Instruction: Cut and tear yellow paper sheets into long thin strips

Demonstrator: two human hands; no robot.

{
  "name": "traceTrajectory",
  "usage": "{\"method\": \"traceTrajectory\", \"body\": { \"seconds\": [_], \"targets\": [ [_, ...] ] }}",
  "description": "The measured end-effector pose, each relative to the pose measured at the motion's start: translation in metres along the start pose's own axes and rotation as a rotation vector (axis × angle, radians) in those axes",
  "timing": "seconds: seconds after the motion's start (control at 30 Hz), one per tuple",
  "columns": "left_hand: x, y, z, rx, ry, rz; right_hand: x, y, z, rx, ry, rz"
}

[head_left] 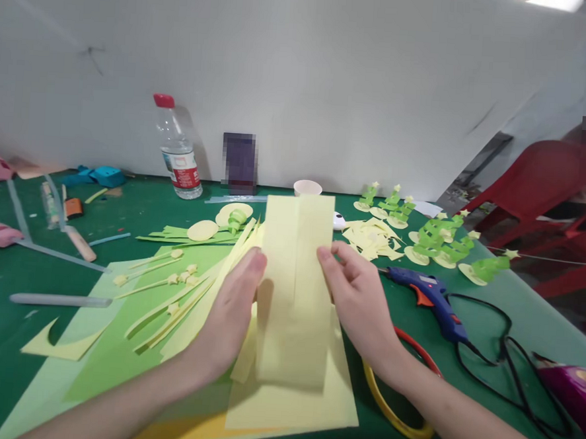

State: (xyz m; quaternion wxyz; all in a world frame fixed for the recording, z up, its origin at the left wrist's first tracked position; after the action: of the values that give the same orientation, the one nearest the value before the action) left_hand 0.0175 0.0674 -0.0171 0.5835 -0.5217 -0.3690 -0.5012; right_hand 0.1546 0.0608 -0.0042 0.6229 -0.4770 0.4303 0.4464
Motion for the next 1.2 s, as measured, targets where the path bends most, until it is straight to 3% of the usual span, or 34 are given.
{"method": "traceTrajectory", "body": {
  "seconds": [0.1,0.23,0.37,0.63,0.83,0.97,1.13,1.2],
  "targets": [
    [-0.001,0.010,-0.005,-0.096,0.010,0.044,0.002,-0.008,0.005,0.095,-0.014,0.042],
    [-0.004,0.010,-0.005,-0.048,0.021,0.188,0.006,-0.004,0.004,0.101,-0.024,0.023],
    [-0.009,0.009,-0.002,-0.034,0.031,0.185,0.014,0.003,0.001,0.102,-0.026,-0.005],
    [-0.006,0.004,-0.001,0.027,0.049,0.092,0.022,-0.004,0.002,0.257,-0.059,-0.024],
    [-0.009,0.022,-0.005,-0.225,-0.024,0.060,0.018,-0.013,0.008,0.297,-0.058,0.032],
    [-0.012,0.022,-0.005,-0.221,-0.004,0.128,0.021,-0.013,0.013,0.241,0.000,0.072],
    [-0.015,0.008,0.005,-0.122,0.070,0.256,0.026,0.007,0.011,-0.016,0.102,0.097],
    [-0.013,0.003,0.007,-0.091,0.086,0.302,0.027,0.013,0.008,-0.052,0.113,0.092]
  ]
}}
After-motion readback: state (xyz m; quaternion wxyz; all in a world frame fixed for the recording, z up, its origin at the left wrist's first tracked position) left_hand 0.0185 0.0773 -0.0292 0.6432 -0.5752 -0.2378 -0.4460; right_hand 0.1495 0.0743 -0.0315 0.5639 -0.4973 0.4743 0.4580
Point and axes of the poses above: each hand's wrist, its own z-axis towards the middle knuckle, its own y-axis out of the palm, x = y × z, the point moved 6 cm from there along z, towards the middle knuckle, and after that the axes turned 2 degrees about y, right-handed, at the moved point
